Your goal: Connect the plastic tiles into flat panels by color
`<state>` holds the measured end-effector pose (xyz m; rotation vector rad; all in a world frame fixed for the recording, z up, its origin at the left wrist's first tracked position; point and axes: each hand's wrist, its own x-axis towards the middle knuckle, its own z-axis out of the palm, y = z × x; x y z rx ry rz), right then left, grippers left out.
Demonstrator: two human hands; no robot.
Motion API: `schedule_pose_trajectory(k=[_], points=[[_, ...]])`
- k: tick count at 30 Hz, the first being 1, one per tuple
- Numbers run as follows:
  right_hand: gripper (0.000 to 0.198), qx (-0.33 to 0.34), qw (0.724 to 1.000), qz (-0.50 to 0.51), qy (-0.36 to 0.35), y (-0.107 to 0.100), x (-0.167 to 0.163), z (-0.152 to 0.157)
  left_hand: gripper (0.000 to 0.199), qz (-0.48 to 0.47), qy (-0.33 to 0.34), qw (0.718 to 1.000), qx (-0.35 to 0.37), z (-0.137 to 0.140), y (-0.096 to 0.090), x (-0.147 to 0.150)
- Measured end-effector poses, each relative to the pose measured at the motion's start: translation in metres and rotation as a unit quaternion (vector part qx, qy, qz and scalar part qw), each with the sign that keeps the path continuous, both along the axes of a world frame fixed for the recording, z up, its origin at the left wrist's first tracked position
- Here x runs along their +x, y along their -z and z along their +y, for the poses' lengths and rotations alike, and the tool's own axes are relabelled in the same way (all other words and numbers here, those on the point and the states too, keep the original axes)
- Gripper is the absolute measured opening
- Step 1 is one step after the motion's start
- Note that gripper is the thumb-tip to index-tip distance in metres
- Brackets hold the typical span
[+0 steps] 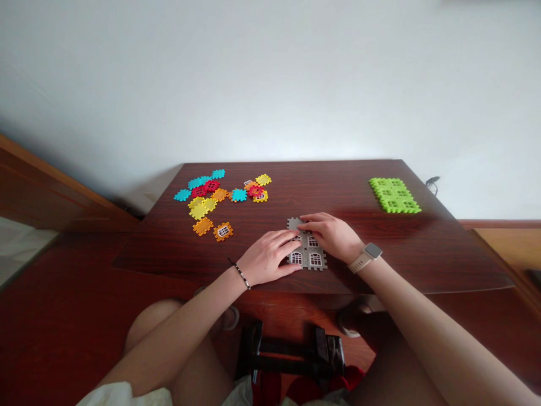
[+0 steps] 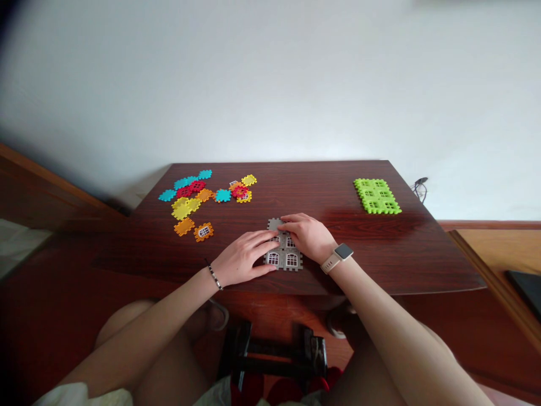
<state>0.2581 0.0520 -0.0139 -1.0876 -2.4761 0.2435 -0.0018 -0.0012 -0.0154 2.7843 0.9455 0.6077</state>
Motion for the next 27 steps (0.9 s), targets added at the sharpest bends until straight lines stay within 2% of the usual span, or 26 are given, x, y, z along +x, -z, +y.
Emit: schedule_pose_trajectory(k=[8,14,19,27], points=[[0.040,0.002,1.000,-0.027,0.007,-0.003,-0.002,-0.002,0.048,0.002,-0.005,1.000,0.003,0.001,-0.003,0.004],[0.039,0.000,0.999,-0.035,0.013,-0.003,-0.004,-0.001,0.057,0.014,-0.017,1.000,0.005,0.002,-0.005,0.008],[0.038,-0.009,1.000,-0.001,0.013,-0.001,-0.003,-0.004,0.048,-0.002,-0.016,1.000,0.008,0.001,-0.003,0.009],[0.063,-0.034,0.997,0.048,0.040,-0.012,-0.001,-0.013,0.037,-0.073,-0.057,0.996,0.005,0.003,-0.004,0.003]])
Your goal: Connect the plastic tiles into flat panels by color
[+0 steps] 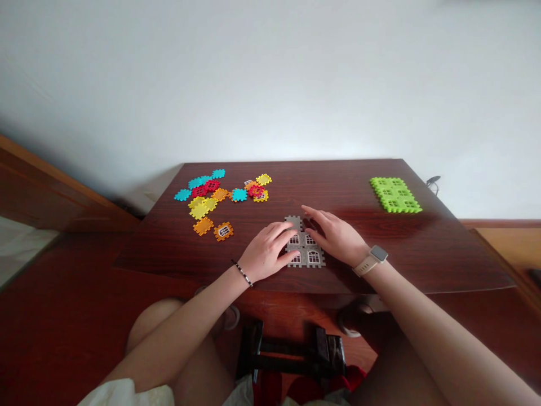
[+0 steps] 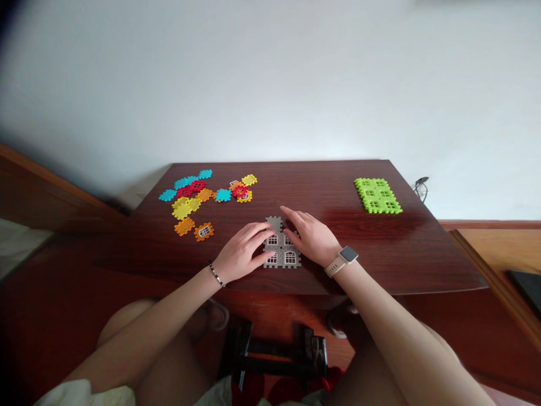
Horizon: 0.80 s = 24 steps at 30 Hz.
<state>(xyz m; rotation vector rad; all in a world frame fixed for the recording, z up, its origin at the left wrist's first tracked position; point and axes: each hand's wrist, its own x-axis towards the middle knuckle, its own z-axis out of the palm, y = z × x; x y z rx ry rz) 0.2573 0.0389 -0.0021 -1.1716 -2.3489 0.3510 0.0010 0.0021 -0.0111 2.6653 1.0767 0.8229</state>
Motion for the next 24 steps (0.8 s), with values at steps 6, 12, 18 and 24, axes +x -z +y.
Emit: schedule_pose_trajectory(k=[6,12,18,24], points=[[0.090,-0.031,0.998,-0.008,-0.056,-0.008,0.005,-0.008,0.029,-0.005,-0.051,0.999,-0.002,0.005,0.005,-0.004],[0.127,-0.066,0.992,-0.039,-0.104,-0.010,0.010,-0.019,0.036,-0.008,-0.103,0.994,-0.018,0.008,0.010,-0.004],[0.126,-0.074,0.990,-0.020,-0.121,-0.011,0.013,-0.027,0.031,-0.027,-0.122,0.992,-0.033,0.011,0.013,-0.003],[0.123,-0.042,0.992,-0.001,-0.122,-0.016,0.006,-0.031,0.019,-0.121,-0.125,0.980,-0.098,0.018,0.013,-0.007]])
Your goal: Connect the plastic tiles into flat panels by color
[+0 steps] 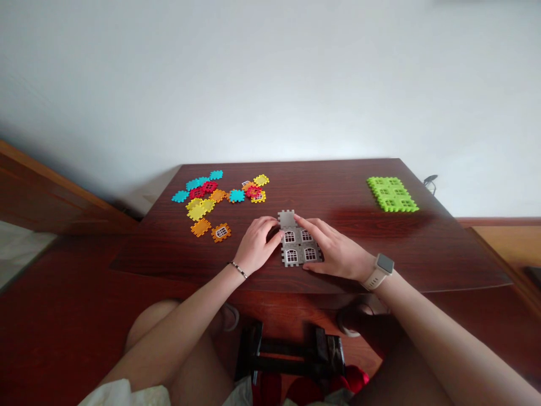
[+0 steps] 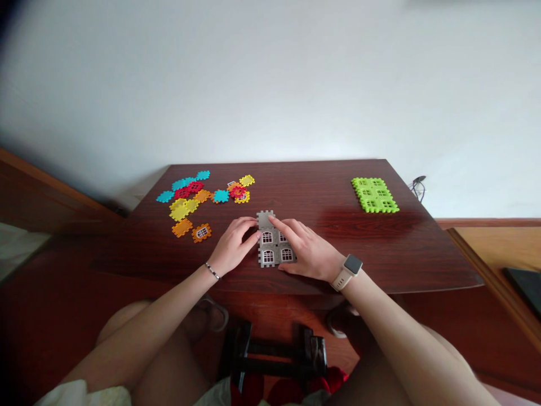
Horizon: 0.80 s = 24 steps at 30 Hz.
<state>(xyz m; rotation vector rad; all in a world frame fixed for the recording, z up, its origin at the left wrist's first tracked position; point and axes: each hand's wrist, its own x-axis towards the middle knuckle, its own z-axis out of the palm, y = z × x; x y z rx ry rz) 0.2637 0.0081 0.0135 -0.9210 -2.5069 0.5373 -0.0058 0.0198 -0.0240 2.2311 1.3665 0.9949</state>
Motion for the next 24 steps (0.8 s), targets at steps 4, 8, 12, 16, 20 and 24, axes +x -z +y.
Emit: schedule_pose_trajectory(k=[4,8,12,16,20,24], points=[[0.118,0.048,0.999,0.002,-0.003,0.001,-0.007,0.001,0.024,-0.143,-0.005,0.981,-0.128,0.006,-0.005,-0.006],[0.113,0.066,0.998,0.001,-0.006,0.003,-0.011,0.002,0.031,-0.230,-0.018,0.954,-0.193,0.008,-0.011,-0.009],[0.109,0.070,0.997,-0.002,-0.011,0.003,-0.015,0.003,0.031,-0.274,-0.008,0.934,-0.227,0.006,-0.013,-0.007],[0.105,0.055,0.998,0.035,0.012,0.005,-0.020,0.004,0.031,-0.322,-0.024,0.916,-0.238,0.004,-0.012,-0.005],[0.092,-0.085,0.971,0.192,0.114,0.016,-0.024,0.008,0.034,-0.362,-0.041,0.902,-0.230,0.005,-0.012,-0.005],[0.063,-0.321,0.882,0.323,0.124,0.024,-0.028,0.013,0.035,-0.392,-0.031,0.892,-0.222,0.007,-0.010,-0.006]])
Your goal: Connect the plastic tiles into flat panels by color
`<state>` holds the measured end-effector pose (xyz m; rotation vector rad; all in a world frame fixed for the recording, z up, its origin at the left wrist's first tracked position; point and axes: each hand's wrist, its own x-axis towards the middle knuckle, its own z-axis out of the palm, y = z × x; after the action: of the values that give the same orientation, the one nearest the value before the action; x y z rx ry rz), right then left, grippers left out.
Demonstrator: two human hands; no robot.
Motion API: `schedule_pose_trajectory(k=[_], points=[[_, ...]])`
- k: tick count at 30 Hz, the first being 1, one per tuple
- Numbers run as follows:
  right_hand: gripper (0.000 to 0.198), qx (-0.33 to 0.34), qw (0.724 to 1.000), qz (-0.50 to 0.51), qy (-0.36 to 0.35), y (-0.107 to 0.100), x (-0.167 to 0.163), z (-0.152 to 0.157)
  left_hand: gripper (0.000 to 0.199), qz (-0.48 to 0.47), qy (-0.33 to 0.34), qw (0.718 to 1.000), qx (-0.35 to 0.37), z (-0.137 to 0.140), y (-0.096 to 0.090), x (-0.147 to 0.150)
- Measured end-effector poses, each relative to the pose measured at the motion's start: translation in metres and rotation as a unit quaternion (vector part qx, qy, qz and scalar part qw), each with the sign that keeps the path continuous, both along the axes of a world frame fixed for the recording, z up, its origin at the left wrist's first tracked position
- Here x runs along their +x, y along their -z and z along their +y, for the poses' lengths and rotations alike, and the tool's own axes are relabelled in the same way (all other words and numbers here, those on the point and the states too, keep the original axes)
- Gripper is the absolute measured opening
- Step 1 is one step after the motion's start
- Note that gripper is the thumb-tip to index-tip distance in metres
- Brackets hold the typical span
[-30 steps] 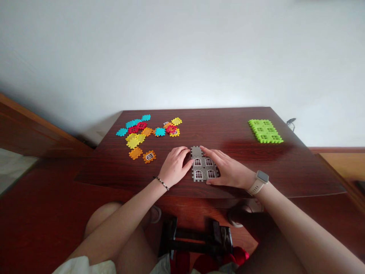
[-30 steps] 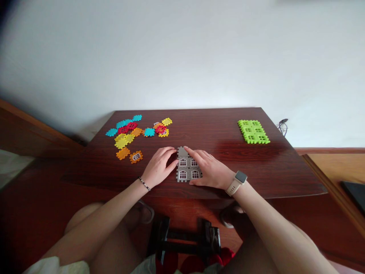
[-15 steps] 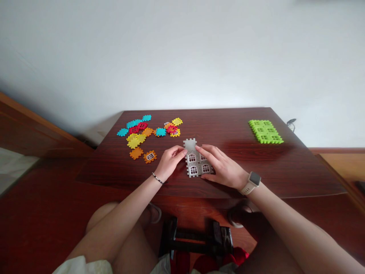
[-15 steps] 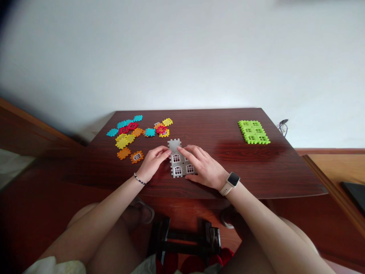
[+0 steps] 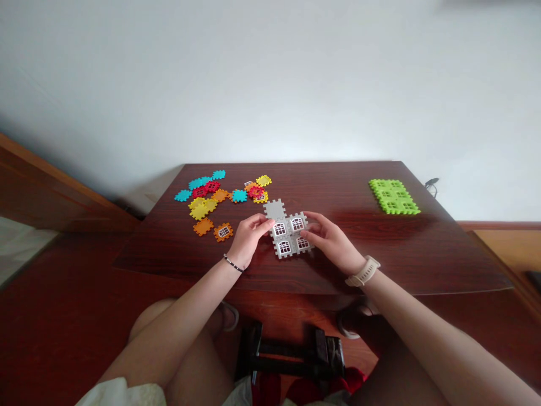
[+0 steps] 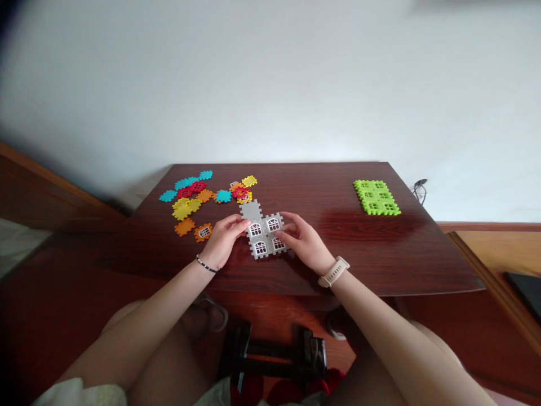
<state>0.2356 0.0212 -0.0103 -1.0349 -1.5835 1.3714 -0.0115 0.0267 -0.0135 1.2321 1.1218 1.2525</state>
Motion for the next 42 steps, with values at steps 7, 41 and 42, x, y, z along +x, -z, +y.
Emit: schedule_pose_trajectory(k=[7,41,42], points=[[0.042,-0.086,0.993,0.079,0.009,-0.005,-0.010,-0.005,0.036,-0.026,0.004,0.999,-0.020,0.001,0.001,0.000],[0.037,-0.067,0.986,0.119,0.091,-0.011,-0.006,-0.003,0.037,0.010,0.039,0.998,-0.046,-0.007,0.002,0.010],[0.036,-0.067,0.986,0.121,0.092,-0.011,-0.006,-0.003,0.036,0.012,0.038,0.998,-0.044,-0.007,0.002,0.009]])
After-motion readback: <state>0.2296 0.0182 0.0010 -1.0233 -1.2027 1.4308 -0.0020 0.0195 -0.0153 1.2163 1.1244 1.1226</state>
